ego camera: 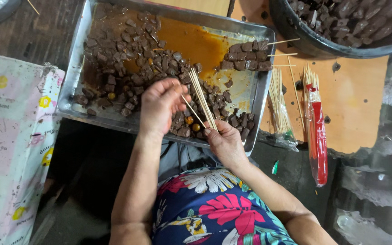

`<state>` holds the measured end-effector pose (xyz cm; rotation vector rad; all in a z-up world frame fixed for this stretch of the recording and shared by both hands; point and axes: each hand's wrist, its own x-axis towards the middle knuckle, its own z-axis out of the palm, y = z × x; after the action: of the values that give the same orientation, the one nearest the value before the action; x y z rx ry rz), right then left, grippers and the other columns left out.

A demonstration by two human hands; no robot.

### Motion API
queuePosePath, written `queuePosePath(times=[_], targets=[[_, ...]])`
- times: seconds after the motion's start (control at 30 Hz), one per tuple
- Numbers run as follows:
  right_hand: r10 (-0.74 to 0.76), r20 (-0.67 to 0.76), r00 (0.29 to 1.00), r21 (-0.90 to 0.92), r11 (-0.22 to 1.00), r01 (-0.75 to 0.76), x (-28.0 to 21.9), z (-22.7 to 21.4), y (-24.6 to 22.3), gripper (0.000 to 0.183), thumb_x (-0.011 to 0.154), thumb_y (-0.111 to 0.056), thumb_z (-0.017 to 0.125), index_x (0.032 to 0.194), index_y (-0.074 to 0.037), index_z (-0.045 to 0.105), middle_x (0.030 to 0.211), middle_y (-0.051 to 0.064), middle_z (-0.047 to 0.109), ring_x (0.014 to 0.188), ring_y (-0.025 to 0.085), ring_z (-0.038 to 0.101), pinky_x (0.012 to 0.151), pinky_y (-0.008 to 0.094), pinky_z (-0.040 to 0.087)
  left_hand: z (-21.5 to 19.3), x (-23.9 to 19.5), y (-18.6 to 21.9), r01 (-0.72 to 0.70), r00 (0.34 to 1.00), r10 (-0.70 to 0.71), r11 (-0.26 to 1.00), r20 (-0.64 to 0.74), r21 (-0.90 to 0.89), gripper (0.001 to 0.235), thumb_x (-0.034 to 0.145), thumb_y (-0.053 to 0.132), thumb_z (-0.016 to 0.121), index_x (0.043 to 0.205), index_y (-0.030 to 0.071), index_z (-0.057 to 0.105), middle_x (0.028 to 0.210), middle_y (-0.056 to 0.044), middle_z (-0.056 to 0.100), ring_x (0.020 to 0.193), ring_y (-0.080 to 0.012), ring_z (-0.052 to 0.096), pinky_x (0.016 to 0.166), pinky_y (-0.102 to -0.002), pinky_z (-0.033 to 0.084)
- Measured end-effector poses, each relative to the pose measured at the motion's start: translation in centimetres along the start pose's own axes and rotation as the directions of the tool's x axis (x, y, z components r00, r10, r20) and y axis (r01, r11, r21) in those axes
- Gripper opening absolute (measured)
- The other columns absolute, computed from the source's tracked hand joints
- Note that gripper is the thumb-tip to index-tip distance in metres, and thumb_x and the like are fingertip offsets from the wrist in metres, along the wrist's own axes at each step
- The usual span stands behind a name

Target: The person is skewering pieces of meat from a metal tray onto wooden sticks by hand. They pick up a bundle of sticks and thread individual meat pieces onto them, placing the finished skewers into a large container.

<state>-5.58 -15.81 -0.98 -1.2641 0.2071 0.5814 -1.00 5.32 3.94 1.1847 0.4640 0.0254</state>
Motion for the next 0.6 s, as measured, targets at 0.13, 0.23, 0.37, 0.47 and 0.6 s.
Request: queuePosePath(times=[0.13, 0.23, 0.37, 0.47, 0.6], targets=[[0.006, 0.004, 1.0, 0.031, 1.0, -0.006, 1.0, -0.1, -0.1, 0.014, 0.1, -0.007, 0.064, 0.11, -0.007, 0.073, 0.066, -0.004, 0.059, 0.047, 0.003, 0.043, 0.042, 0.021, 0.034, 1.6, -2.4, -2.5, 0.028, 0.996, -0.041, 0.986, 0.078, 0.162, 0.019, 0.095, 0.012, 0.07, 0.11, 0.0, 0.07, 0.094, -0.011, 0.077, 0.08, -0.0159, 0.076, 0.061, -0.025, 0.061], [0.011, 0.002, 1.0, 0.011, 1.0, -0.011, 1.0, -0.8, 0.4, 0.013, 0.1, -0.007, 0.064, 0.11, -0.005, 0.072, 0.068, -0.004, 0.06, 0.049, 0.004, 0.044, 0.043, 0.021, 0.035, 2.0, -3.7, -4.2, -0.061, 0.992, 0.039, 0.981, 0.123, 0.182, 0.023, 0.097, 0.012, 0.069, 0.116, 0.0, 0.068, 0.1, -0.01, 0.077, 0.082, -0.0141, 0.072, 0.066, -0.024, 0.06], [-0.003, 0.017, 1.0, 0.02, 1.0, 0.002, 0.4, -2.2, 0.6, 0.015, 0.101, -0.009, 0.064, 0.112, -0.005, 0.072, 0.068, -0.005, 0.059, 0.049, 0.003, 0.043, 0.043, 0.021, 0.033, -1.3, -3.9, -2.8, -0.255, 0.967, 0.164, 0.693, 0.197, 0.675, 0.023, 0.098, 0.011, 0.065, 0.12, 0.004, 0.068, 0.103, -0.01, 0.075, 0.082, -0.0175, 0.072, 0.064, -0.027, 0.063], [-0.023, -0.042, 0.999, -0.023, 0.999, 0.022, 0.3, -3.2, 0.0, 0.014, 0.1, -0.008, 0.064, 0.111, -0.005, 0.072, 0.07, -0.004, 0.062, 0.049, 0.004, 0.045, 0.043, 0.023, 0.037, -4.9, -1.8, 0.0, -0.3, 0.924, 0.371, 0.538, 0.098, 0.788, 0.027, 0.098, 0.011, 0.067, 0.124, 0.002, 0.066, 0.114, -0.014, 0.074, 0.092, -0.0191, 0.074, 0.077, -0.029, 0.064], [0.004, -0.063, 0.998, 0.034, 0.999, -0.002, 0.5, -3.3, -0.8, 0.013, 0.101, -0.009, 0.064, 0.11, -0.004, 0.072, 0.066, -0.004, 0.058, 0.047, 0.004, 0.042, 0.042, 0.022, 0.034, -6.1, 1.1, 2.3, -0.257, 0.913, 0.39, 0.317, 0.122, 0.913, 0.034, 0.09, 0.011, 0.076, 0.121, 0.001, 0.067, 0.115, -0.019, 0.072, 0.081, -0.0242, 0.072, 0.075, -0.037, 0.059]])
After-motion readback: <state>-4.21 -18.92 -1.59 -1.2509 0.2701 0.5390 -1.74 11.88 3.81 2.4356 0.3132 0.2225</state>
